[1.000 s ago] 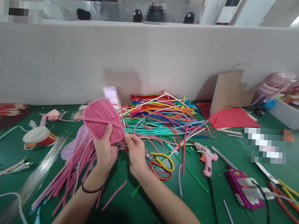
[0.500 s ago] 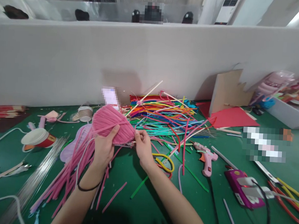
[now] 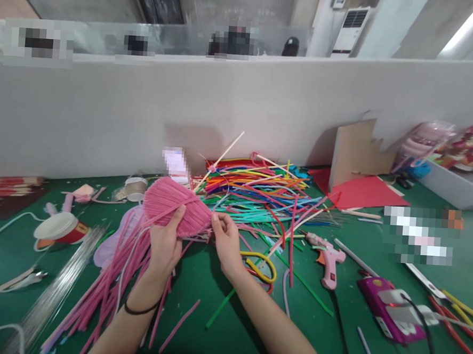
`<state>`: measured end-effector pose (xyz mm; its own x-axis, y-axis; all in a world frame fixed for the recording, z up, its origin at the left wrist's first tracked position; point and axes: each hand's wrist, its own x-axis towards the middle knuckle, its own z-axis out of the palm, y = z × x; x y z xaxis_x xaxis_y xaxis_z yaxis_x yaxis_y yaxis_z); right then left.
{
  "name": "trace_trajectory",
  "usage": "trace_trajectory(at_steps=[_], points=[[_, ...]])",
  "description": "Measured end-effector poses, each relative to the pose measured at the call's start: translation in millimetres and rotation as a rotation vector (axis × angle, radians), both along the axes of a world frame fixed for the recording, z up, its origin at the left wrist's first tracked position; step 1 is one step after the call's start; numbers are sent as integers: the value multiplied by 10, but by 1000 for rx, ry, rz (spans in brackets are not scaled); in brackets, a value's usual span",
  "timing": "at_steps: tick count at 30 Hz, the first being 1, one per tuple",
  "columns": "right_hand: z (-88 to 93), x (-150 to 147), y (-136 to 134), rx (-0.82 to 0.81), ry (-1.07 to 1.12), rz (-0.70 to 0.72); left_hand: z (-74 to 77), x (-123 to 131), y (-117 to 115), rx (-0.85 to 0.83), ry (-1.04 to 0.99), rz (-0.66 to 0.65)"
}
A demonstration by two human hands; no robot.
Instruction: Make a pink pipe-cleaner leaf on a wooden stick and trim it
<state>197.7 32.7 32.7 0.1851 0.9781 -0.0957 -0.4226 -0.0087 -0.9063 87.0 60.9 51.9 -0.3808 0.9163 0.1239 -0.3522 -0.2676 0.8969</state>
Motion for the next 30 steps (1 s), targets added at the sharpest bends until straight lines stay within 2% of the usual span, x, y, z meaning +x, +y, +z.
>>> trace_trajectory(at_steps=[3,8,15,21,24,27,30], points=[[-18,-21,3,-15,36,-2,-11,8,2,-11,-2,-9],[-6,-40,-12,-23,66,-92,24,79,-61,-60,18,3],[63,19,-30,-16,36,-14,148,84,-103,-9,-34,16],[22,6,-28,17,19,-116,66,134,-104,-63,-110,-32],[22,19,-26,12,-11,-94,44,131,-99,-73,-93,-26],[53,57,-22,40,-100,-156,44,98,-80,-66,-69,-16],[133,131,-34,174,-392,-339,42,49,-53,-78,-36,-65]])
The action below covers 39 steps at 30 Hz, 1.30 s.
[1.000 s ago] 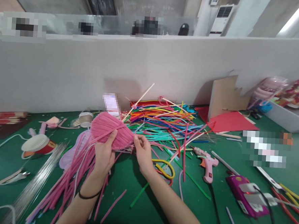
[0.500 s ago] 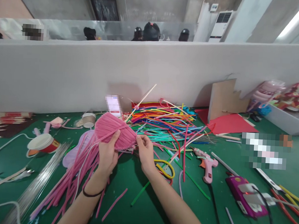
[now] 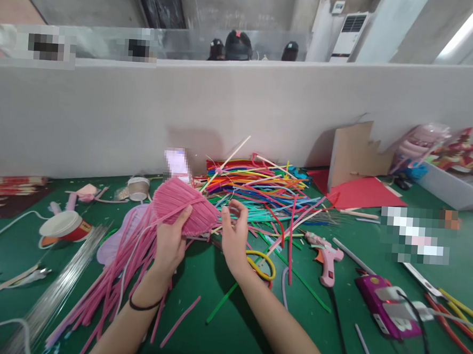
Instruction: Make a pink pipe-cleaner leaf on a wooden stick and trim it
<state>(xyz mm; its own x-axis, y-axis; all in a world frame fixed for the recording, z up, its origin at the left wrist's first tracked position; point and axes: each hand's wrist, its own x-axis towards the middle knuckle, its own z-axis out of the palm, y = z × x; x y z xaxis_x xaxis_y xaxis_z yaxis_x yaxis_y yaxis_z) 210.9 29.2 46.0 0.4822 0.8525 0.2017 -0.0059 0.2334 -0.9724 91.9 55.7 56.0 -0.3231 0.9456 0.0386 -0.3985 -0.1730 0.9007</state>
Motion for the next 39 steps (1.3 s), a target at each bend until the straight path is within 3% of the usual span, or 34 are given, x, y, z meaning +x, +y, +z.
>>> trace_trajectory(at_steps=[5,9,15,20,25,32,35,39], points=[[200,146,-65,221,-693,-85,28,-82,-1,-27,127,-151],[265,186,-89,283,-868,-100,94,-126,-59,-93,263,-250],[239,171,-70,287,-897,-103,105,-137,-90,-131,372,-315],[273,285,-48,267,-908,-139,94,-109,-19,-41,174,-204],[405,589,-67,11,-889,-200,127,-158,73,-77,-123,-140],[487,757,-113,-284,-876,-186,49,-222,131,-144,-248,-164],[472,731,-100,-259,-910,-99,60,-201,120,-191,-280,-189],[503,638,-91,-96,-787,-63,156,-169,68,-347,-355,-257]])
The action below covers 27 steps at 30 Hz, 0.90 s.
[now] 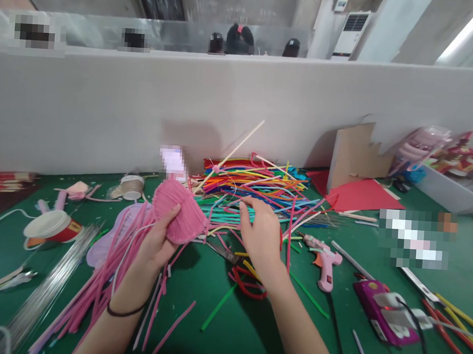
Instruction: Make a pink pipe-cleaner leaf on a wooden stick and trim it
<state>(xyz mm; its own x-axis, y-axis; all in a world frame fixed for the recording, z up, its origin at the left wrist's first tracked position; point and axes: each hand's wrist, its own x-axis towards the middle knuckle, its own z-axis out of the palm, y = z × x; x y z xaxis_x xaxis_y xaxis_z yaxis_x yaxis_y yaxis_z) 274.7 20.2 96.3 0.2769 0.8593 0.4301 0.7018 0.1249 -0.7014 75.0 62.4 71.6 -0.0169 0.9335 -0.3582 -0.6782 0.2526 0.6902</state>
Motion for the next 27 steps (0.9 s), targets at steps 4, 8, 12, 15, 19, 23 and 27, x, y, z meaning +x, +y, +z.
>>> trace_trajectory(at_steps=[4,8,12,15,19,23,27], points=[[50,-141,-5,-25,385,215,85,53,-120,-103,-18,-154],[34,-252,4,-116,781,366,94,117,-248,-14,64,-354],[15,-275,17,-131,859,377,82,135,-289,64,110,-382],[6,-260,26,-154,891,400,88,113,-281,73,115,-374],[-39,-259,38,-151,840,431,112,72,-273,70,120,-389],[-83,-298,33,-197,790,482,129,42,-264,54,137,-402],[-74,-329,25,-206,775,468,135,37,-252,55,161,-389]])
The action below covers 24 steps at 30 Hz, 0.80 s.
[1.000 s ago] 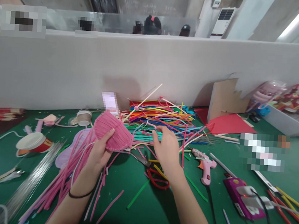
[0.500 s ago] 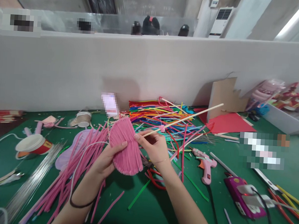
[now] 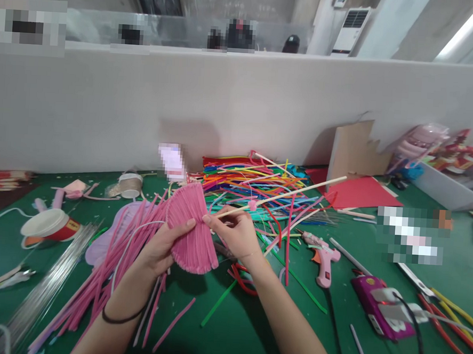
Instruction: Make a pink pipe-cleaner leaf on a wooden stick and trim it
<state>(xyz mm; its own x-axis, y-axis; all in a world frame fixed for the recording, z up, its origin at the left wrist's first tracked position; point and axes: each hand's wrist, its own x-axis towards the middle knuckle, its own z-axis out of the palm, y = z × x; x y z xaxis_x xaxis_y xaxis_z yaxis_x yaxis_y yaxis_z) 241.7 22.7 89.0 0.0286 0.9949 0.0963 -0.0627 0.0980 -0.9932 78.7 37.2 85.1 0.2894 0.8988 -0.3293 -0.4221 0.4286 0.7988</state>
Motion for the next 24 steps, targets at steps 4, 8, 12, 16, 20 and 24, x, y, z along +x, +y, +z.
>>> trace_trajectory(at_steps=[4,8,12,16,20,24], points=[[13,1,13,20,-38,-5,13,10,3,9,21,7],[-17,15,29,26,-74,-1,20,9,10,12,69,28],[-39,29,25,44,-94,-29,-3,-4,30,27,79,38],[-44,31,25,44,-79,-44,-24,-16,49,41,76,19],[-73,35,56,12,-21,-68,-19,-28,58,46,82,19],[-100,67,87,-11,85,-83,-24,-64,88,41,76,-33]])
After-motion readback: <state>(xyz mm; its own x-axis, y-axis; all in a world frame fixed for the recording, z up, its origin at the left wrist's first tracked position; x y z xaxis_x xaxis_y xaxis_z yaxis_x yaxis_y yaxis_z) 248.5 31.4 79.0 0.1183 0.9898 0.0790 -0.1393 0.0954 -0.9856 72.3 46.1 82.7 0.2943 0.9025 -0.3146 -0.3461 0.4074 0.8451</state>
